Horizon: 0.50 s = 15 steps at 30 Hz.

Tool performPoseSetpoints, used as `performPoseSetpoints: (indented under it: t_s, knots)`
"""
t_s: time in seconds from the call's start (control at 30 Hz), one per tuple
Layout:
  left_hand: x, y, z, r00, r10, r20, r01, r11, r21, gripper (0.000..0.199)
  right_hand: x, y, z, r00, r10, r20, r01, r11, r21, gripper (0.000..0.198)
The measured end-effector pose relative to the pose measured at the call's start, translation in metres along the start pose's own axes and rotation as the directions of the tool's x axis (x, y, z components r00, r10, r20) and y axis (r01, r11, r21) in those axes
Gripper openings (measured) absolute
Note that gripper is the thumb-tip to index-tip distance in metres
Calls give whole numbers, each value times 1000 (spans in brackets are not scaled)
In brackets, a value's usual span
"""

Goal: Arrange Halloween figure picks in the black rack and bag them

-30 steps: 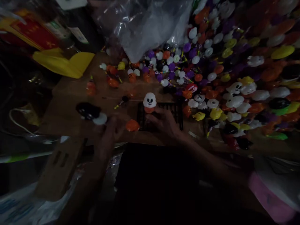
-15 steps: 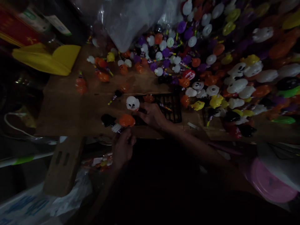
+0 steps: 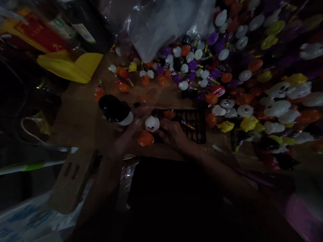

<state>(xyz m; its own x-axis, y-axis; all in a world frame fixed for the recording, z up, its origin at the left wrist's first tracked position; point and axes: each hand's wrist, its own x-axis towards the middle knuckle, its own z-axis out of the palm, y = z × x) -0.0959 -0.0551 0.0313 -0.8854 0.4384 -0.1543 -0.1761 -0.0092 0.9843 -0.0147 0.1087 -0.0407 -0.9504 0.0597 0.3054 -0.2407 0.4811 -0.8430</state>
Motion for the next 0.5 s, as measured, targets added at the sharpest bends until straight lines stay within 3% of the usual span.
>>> performPoseSetpoints:
  t_s: [0.1, 0.17, 0.3, 0.5]
  knots:
    - [0, 9, 7, 980, -13, 199, 17, 1000, -17, 47, -3, 0, 4, 1000, -19, 0, 19, 1000, -23, 20]
    - [-2, 15, 10, 958, -58, 280, 46, 998, 50, 43, -5, 1, 9, 1000, 4, 18, -3, 998, -59, 18]
    - [-2, 17, 14, 972, -30, 231, -1, 991, 133, 24, -5, 9, 18, 994, 55, 92, -39, 985, -169, 19]
    - [1, 5, 22, 988, -31, 153, 33, 999, -16, 23, -1, 2, 13, 994, 5, 107, 18, 978, -207, 15]
